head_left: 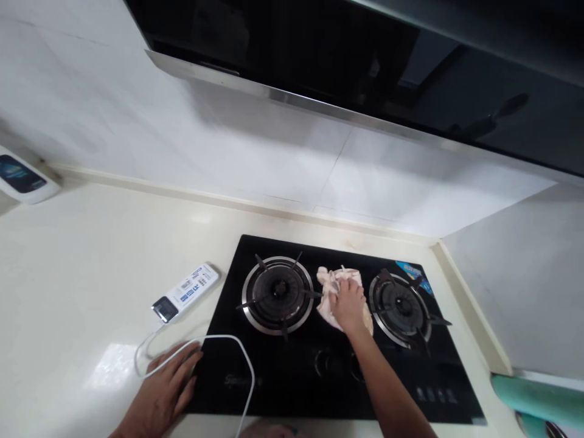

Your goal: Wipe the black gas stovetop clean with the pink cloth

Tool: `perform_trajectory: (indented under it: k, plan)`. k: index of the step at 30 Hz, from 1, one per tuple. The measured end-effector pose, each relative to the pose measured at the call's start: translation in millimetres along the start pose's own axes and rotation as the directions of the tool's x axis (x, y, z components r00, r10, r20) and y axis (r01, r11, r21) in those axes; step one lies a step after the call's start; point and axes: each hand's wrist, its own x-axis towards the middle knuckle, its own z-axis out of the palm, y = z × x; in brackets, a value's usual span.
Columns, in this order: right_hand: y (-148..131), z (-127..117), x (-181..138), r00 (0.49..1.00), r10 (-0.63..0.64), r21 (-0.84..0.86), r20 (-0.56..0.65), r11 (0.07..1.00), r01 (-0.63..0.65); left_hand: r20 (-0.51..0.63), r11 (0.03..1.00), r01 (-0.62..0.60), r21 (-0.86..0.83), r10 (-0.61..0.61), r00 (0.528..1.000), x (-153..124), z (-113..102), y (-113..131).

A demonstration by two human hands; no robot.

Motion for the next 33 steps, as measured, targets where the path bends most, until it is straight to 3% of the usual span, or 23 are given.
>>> perform_trajectory:
  k: [5,9,13,19,27,33]
  plan:
    - [-3,3,-51,0.987,-0.158,0.154,0.015,0.976,0.154,0.009,1.000,-0.014,0.027,0.014,1.000,-1,5,-5]
    - [14,-13,-48,0.957,-0.279,0.233,0.077,0.938,0.255,0.008,0.998,-0.041,0.040,0.041,0.999,3,4,-7]
    - [39,-29,-33,0.942,-0.279,0.178,0.185,0.953,0.247,0.004,0.998,-0.049,0.035,0.049,0.999,5,3,-9]
    - [89,-25,-52,0.921,-0.377,0.261,0.099,0.903,0.342,0.028,0.999,-0.031,0.008,0.030,0.999,2,8,-13]
    - [141,-12,-101,0.989,-0.138,0.265,0.049,0.957,0.120,0.041,0.999,-0.031,0.009,0.030,0.999,2,9,-14]
    - [172,9,-159,0.992,0.110,0.336,-0.056,0.938,-0.085,0.050,1.000,-0.027,0.005,0.027,0.998,4,5,-11]
